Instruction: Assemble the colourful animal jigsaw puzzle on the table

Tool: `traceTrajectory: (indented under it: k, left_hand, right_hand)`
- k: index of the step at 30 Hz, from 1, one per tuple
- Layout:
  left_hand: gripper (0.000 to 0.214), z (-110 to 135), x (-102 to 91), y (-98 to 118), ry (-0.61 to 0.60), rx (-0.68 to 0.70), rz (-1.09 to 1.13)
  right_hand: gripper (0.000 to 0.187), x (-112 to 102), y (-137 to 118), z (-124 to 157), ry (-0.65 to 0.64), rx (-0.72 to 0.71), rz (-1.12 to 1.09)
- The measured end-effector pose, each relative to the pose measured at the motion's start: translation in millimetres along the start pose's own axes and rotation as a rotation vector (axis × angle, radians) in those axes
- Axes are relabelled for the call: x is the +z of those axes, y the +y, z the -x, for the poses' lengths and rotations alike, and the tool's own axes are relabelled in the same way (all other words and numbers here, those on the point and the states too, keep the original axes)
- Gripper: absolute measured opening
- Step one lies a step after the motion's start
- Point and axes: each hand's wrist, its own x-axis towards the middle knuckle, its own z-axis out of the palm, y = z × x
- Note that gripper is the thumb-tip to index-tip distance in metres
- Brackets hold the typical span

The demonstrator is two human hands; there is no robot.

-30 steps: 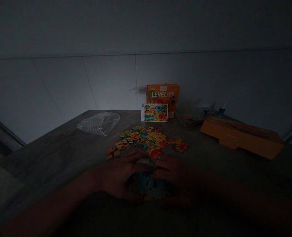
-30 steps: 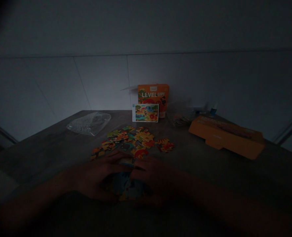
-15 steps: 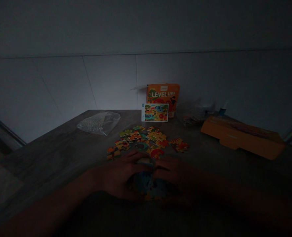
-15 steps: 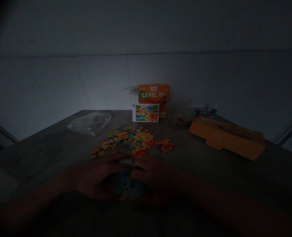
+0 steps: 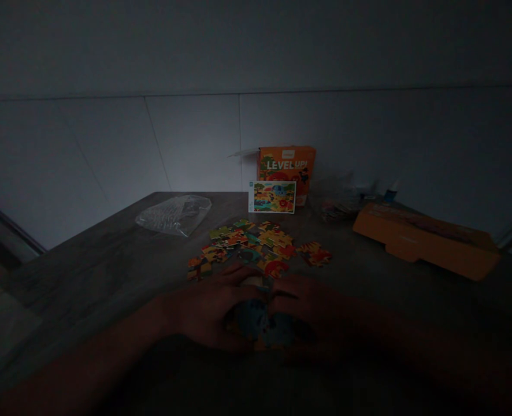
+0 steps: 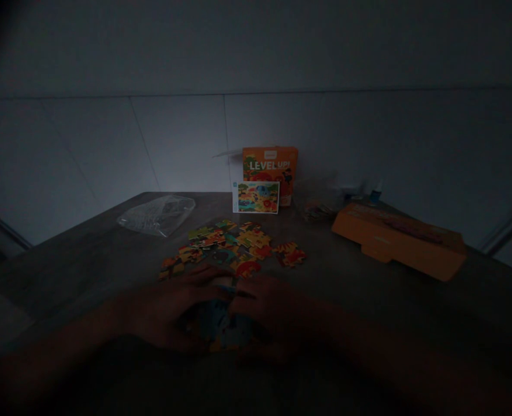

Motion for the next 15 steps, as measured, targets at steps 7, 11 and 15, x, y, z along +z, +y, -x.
traceTrajectory:
  k: [7, 11, 15]
  left_hand:
    - [0.068, -0.3, -0.3, 2.1, -0.013, -0.013, 0.006]
    - [0.075, -1.0, -0.8, 1.8, -0.023, -0.016, 0.004]
    - [0.067, -0.9, -1.3, 2.2, -0.029, -0.024, -0.006]
  right_hand:
    - [0.040, -2.1, 2.7, -0.1, 0.001, -0.071, -0.003]
    - [0.040, -2.0, 2.1, -0.1, 0.004, -0.088, -0.008]
    - [0.037, -3.7, -0.5, -0.6, 0.004, -0.088, -0.013]
